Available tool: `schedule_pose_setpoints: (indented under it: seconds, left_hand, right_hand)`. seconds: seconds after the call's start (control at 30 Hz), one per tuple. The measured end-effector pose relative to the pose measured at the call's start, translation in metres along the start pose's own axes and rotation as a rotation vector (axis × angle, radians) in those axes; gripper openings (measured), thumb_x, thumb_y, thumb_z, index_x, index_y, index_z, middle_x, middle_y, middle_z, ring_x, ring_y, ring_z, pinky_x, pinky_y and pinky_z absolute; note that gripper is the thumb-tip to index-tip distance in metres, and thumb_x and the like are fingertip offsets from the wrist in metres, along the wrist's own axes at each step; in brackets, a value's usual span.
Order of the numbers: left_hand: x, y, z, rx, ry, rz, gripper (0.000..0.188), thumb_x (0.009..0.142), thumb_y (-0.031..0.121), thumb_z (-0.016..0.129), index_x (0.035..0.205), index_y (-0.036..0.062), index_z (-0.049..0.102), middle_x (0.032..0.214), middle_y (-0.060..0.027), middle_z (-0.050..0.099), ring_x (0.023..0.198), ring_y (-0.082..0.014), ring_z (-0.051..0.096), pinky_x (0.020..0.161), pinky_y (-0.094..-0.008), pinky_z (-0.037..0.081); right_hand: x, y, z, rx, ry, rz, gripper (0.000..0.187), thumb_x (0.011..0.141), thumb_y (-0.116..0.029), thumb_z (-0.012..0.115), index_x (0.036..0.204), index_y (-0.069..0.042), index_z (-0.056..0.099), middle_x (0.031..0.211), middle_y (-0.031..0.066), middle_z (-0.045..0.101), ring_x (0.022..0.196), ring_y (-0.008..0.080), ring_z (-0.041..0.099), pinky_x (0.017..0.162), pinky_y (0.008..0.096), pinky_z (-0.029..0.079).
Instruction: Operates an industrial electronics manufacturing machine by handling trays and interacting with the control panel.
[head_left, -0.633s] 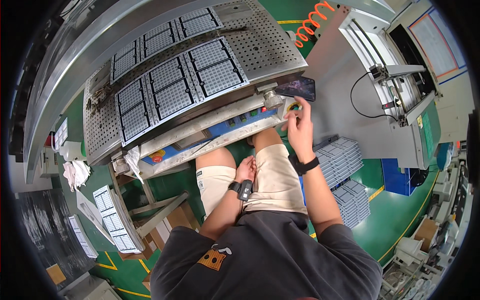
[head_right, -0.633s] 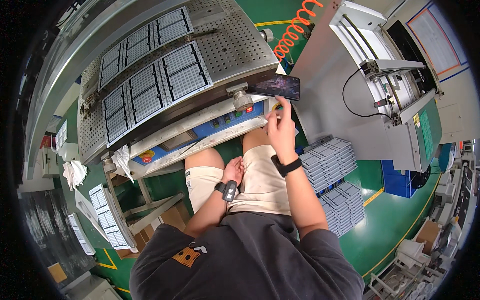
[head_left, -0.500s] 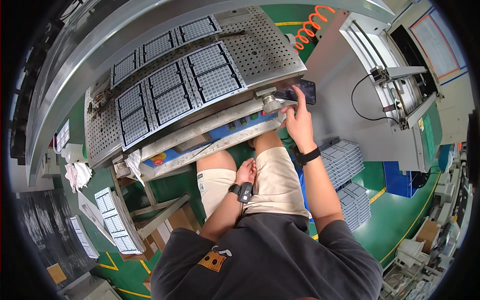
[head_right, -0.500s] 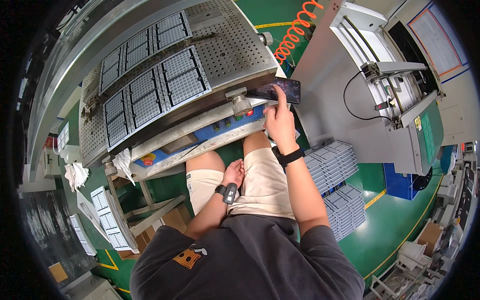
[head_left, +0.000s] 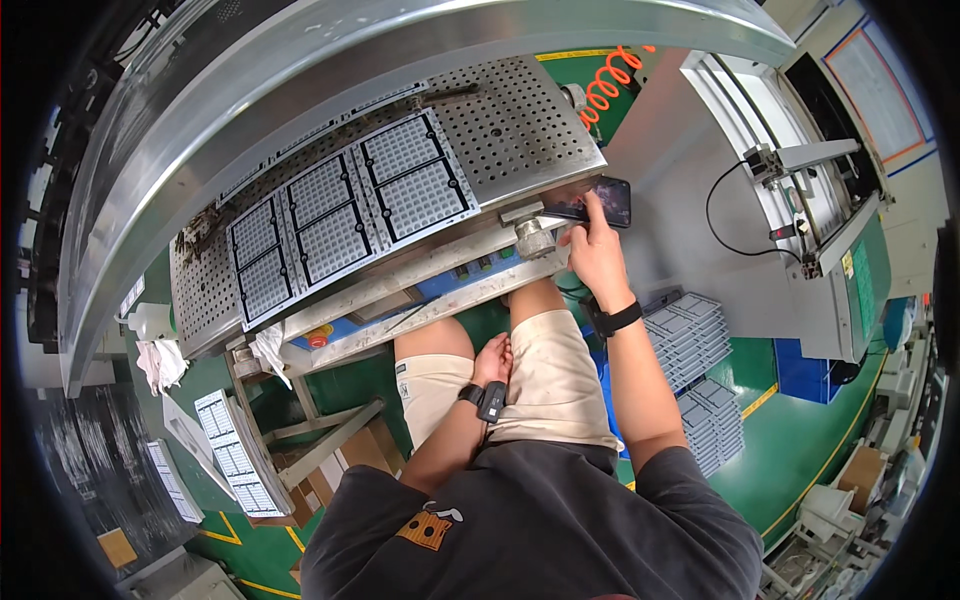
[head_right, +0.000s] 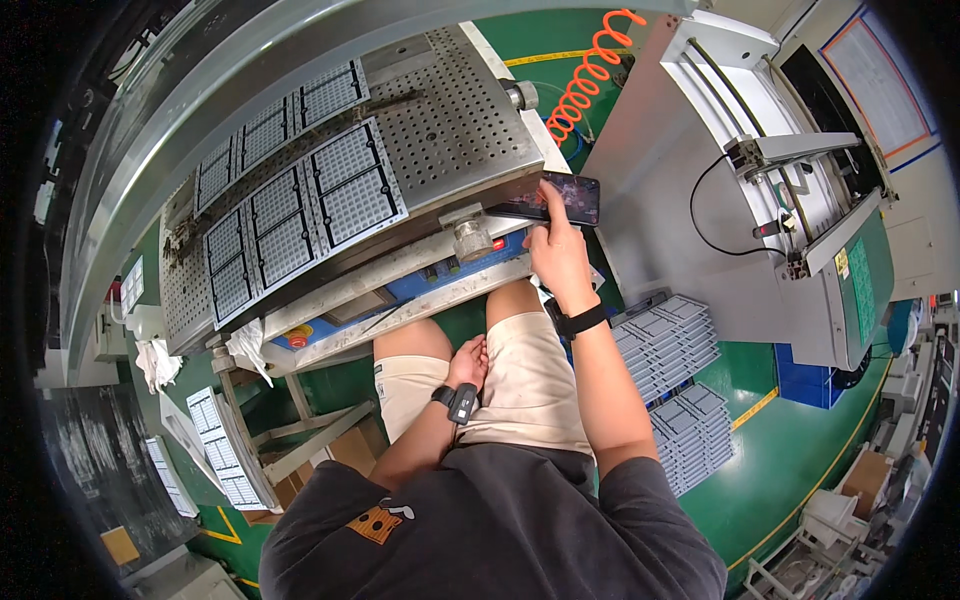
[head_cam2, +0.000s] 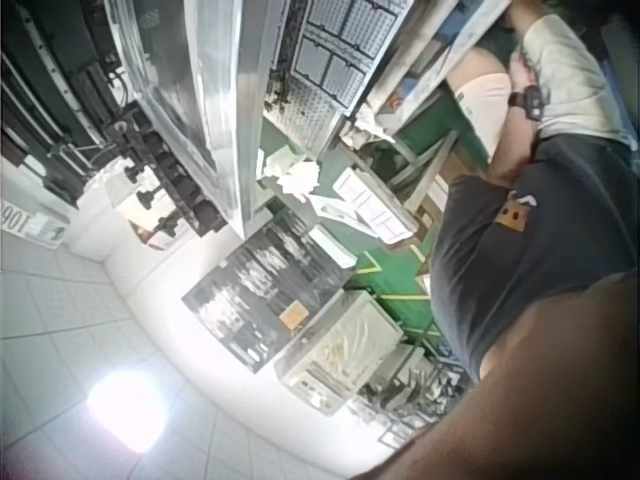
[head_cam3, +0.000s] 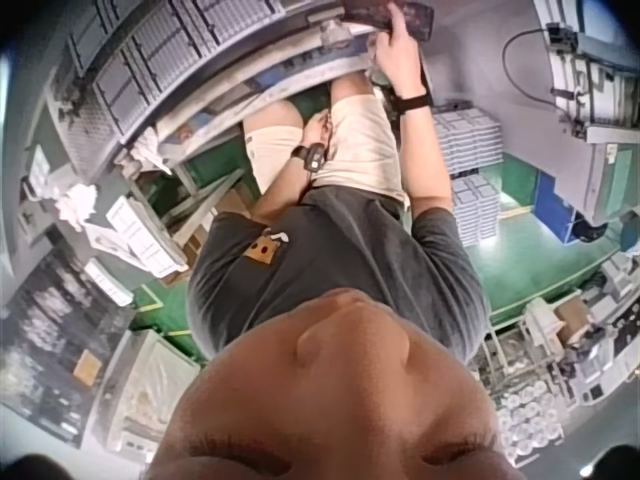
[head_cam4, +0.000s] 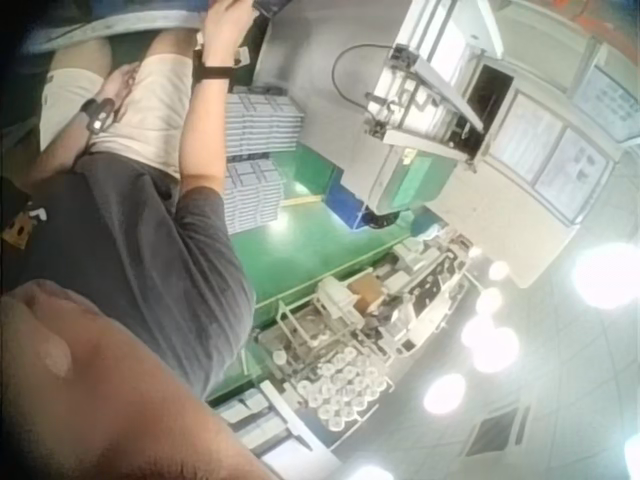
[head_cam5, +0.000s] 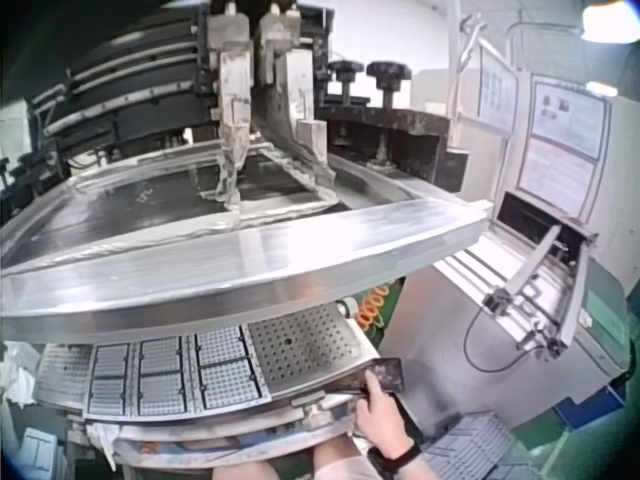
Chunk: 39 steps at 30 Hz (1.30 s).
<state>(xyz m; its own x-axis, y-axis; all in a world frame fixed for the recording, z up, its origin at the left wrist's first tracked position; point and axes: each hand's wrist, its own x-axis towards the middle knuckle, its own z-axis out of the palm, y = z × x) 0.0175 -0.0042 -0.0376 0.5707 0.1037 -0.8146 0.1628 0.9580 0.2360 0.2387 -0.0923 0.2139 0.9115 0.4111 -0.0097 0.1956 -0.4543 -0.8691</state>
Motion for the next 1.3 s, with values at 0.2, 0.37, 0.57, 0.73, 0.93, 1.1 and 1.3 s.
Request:
schedule_pose_setpoints:
  seconds: [0.2,0.37,0.57,0.73,0.93,1.1,1.3]
  left_hand:
    - [0.001,-0.001,-0.002,-0.017,0.019,0.006,0.014,0.099,0.017,0.061,0.109,0.0074,0.062,0.088,0.0010,0.059,0.074,-0.0073,0.054,0.059,-0.0173,0.047]
    - [-0.001,-0.002,0.001,0.001,0.033,0.003,0.014,0.100,0.013,0.058,0.111,0.0063,0.062,0.087,0.0009,0.060,0.073,-0.0072,0.055,0.059,-0.0173,0.047]
    - [-0.004,-0.001,0.000,0.013,-0.003,0.015,0.016,0.101,0.010,0.055,0.115,0.0051,0.061,0.091,-0.0006,0.060,0.075,-0.0080,0.055,0.060,-0.0175,0.047]
    - [0.005,-0.004,-0.006,0.062,0.008,0.026,0.020,0.102,0.014,0.052,0.118,0.0044,0.060,0.096,-0.0021,0.061,0.079,-0.0088,0.056,0.064,-0.0191,0.048]
    - [0.009,-0.007,-0.009,0.266,-0.202,-0.002,0.033,0.106,0.030,0.041,0.116,0.0053,0.061,0.107,-0.0087,0.066,0.090,-0.0192,0.063,0.081,-0.0326,0.053]
    - [-0.012,-0.007,0.016,0.299,-0.325,-0.087,0.042,0.107,0.035,0.025,0.094,0.0093,0.056,0.073,-0.0071,0.056,0.075,-0.0221,0.058,0.083,-0.0374,0.050]
    - [-0.027,-0.004,0.041,0.219,-0.275,-0.193,0.061,0.108,0.054,0.020,0.078,0.0100,0.050,0.063,-0.0076,0.050,0.073,-0.0266,0.058,0.079,-0.0362,0.050]
  right_hand:
    - [-0.019,0.003,0.000,0.115,0.070,-0.022,0.069,0.090,0.001,0.041,0.156,-0.013,0.027,0.078,0.0090,0.069,0.048,0.0154,0.059,0.051,0.0308,0.051]
    - [-0.019,0.002,0.000,0.121,0.088,-0.057,0.068,0.091,0.001,0.039,0.155,-0.016,0.028,0.079,0.0080,0.068,0.048,0.0147,0.057,0.051,0.0307,0.050]
    - [-0.022,0.004,0.001,0.183,0.095,-0.058,0.045,0.096,-0.003,0.046,0.140,-0.011,0.045,0.075,0.0076,0.067,0.054,0.0149,0.060,0.054,0.0302,0.049]
    - [-0.066,0.043,0.027,0.321,-0.189,0.028,0.015,0.100,-0.013,0.059,0.113,-0.006,0.059,0.069,0.0019,0.062,0.056,0.0108,0.058,0.053,0.0264,0.045]
    - [-0.124,0.095,0.056,0.482,-0.640,0.433,0.017,0.105,-0.020,0.054,0.111,-0.005,0.060,0.077,0.0028,0.064,0.057,0.0107,0.063,0.047,0.0227,0.045]
    - [-0.128,0.112,0.065,0.579,-0.569,0.446,0.019,0.105,-0.015,0.050,0.119,-0.003,0.055,0.077,0.0071,0.067,0.057,0.0127,0.064,0.046,0.0231,0.046]
    - [-0.120,0.113,0.062,0.602,-0.574,0.506,0.021,0.104,-0.014,0.049,0.121,-0.003,0.056,0.079,0.0095,0.070,0.057,0.0130,0.065,0.046,0.0226,0.046]
